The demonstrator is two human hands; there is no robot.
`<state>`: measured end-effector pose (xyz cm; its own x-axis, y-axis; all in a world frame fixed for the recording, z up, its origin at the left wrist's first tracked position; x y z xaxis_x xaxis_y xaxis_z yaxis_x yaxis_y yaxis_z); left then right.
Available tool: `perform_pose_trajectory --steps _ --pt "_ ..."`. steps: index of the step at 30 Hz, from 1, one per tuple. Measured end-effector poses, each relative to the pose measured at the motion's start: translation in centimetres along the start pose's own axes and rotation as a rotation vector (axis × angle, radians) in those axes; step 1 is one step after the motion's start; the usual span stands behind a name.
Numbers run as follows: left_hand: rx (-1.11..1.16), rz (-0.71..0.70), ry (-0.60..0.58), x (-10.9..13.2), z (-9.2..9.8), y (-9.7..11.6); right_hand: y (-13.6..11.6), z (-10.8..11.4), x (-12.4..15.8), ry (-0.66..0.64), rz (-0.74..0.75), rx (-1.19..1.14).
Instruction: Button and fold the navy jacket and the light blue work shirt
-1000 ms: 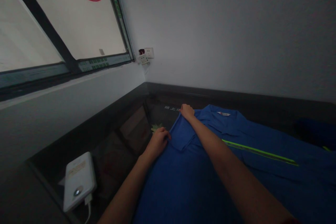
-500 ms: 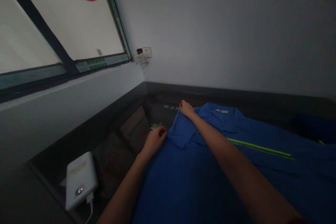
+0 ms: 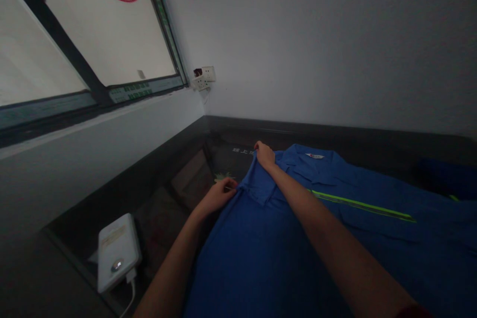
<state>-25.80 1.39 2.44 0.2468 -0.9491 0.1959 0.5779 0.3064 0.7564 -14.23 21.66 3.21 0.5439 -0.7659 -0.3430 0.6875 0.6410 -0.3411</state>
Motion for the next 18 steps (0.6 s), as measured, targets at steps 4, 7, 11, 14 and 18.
perform_pose_trajectory --steps 4,7,11,14,18 --pt "0.005 0.065 -0.033 0.4 -0.1 0.3 -0.2 -0.1 -0.1 -0.006 0.011 0.006" --pt "-0.049 0.079 0.003 0.7 0.1 0.7 -0.3 -0.3 -0.2 -0.011 0.014 0.011" --pt "-0.233 0.146 0.157 1.1 0.6 0.9 -0.1 -0.5 -0.2 -0.018 0.01 0.018" --pt "-0.371 0.181 0.226 1.4 0.3 0.9 0.0 -0.6 -0.2 -0.022 0.013 0.022" --pt "-0.503 0.086 0.31 1.8 -0.4 1.7 -0.2 -0.9 0.0 -0.028 0.041 0.024"
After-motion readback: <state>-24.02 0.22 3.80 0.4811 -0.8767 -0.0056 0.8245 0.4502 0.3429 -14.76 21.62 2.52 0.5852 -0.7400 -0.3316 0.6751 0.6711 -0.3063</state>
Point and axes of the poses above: each hand's wrist, its own x-axis away from the middle knuckle, its own z-axis out of the back of the hand, y = z × x, the point moved 7 cm from there along -x, towards the middle knuckle, and after that the axes turned 15 degrees about z, right-handed, at the moved point
